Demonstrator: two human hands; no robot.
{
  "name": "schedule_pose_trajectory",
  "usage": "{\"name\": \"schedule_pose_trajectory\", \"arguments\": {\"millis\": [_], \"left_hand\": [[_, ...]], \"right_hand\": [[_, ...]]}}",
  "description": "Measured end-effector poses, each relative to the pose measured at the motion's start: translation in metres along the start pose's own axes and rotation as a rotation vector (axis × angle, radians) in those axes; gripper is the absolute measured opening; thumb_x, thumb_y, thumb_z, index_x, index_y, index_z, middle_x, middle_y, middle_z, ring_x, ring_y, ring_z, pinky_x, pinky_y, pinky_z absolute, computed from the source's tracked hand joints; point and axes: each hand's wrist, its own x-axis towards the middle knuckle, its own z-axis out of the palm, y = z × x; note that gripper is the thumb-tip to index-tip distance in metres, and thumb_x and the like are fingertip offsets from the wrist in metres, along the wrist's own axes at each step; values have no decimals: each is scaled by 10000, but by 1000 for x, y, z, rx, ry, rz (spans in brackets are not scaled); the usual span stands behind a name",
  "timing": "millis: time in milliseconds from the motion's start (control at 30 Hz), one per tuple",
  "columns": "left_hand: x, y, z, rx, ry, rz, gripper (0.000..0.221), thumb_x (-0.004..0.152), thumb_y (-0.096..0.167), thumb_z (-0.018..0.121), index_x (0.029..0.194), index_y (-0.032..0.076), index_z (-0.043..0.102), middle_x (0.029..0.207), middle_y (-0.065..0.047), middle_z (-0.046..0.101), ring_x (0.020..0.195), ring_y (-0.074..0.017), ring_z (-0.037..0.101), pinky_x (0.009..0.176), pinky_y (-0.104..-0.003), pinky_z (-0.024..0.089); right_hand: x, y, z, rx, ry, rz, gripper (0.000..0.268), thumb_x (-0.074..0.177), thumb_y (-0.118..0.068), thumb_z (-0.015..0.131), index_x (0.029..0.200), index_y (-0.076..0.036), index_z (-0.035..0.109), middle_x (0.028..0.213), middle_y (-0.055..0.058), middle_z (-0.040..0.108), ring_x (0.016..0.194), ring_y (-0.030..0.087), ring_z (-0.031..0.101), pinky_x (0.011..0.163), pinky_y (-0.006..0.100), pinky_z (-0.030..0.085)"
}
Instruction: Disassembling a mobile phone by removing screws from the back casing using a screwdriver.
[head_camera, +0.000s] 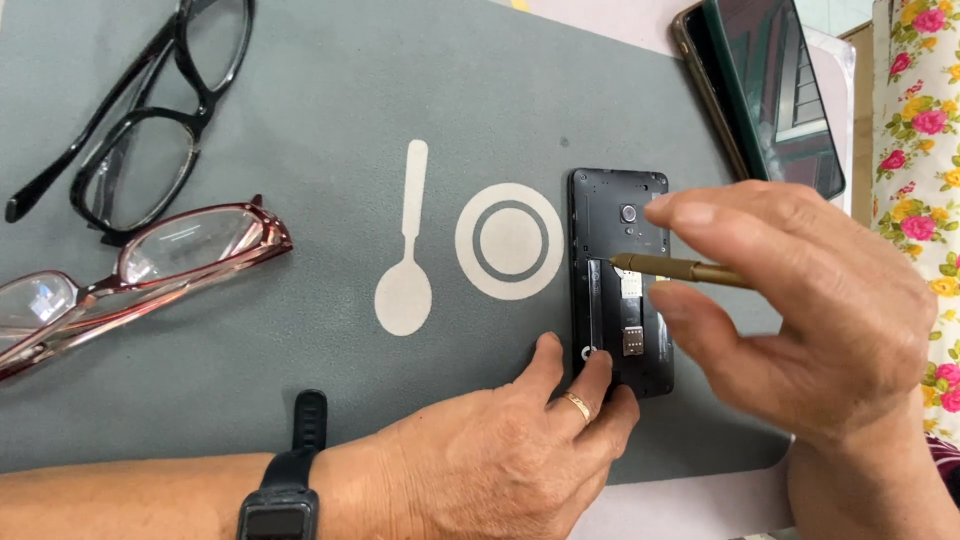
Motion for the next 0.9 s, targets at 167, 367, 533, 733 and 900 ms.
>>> {"name": "schedule_pose_trajectory", "arguments": {"millis": [167,367,533,733,900], "left_hand": [[-1,1,2,-6,10,-12,334,903,254,457,951,163,775,1187,-142,641,1109,-357,587,840,-523,503],[-1,1,2,-4,1,-2,323,901,256,467,947,170,775,1200,-150,639,1111,-366,588,841,-526,500],[0,-1,-2,18,-28,11,326,912,257,452,960,178,765,1215,-151,634,1133,-370,591,853,-524,502],[0,-1,-3,30,-26,16,320,912,244,457,962,177,766,1200,-147,637,1112,-370,584,838,-512,499],[1,-1,-3,12,-29,14,330,913,259,447,939,176,765,1192,-151,638,1109,-358,592,837,-515,493]], "right_hand": [[1,-3,2,47,40,17,144,931,177,542,1066,129,562,1000,313,678,919,394,713,802,435,568],[-5,-1,0,84,-41,37,192,904,134,513,1075,55,552,1038,269,682,935,353,730,765,372,577],[-10,5,3,-7,27,46,95,944,88,630,1022,132,598,833,197,681,730,335,663,708,434,565],[-4,0,-2,21,-44,53,192,915,98,551,1103,132,563,994,213,686,855,370,672,787,443,553],[-20,14,1,-117,49,71,232,975,79,758,1153,146,625,806,139,681,785,338,668,808,477,570]]}}
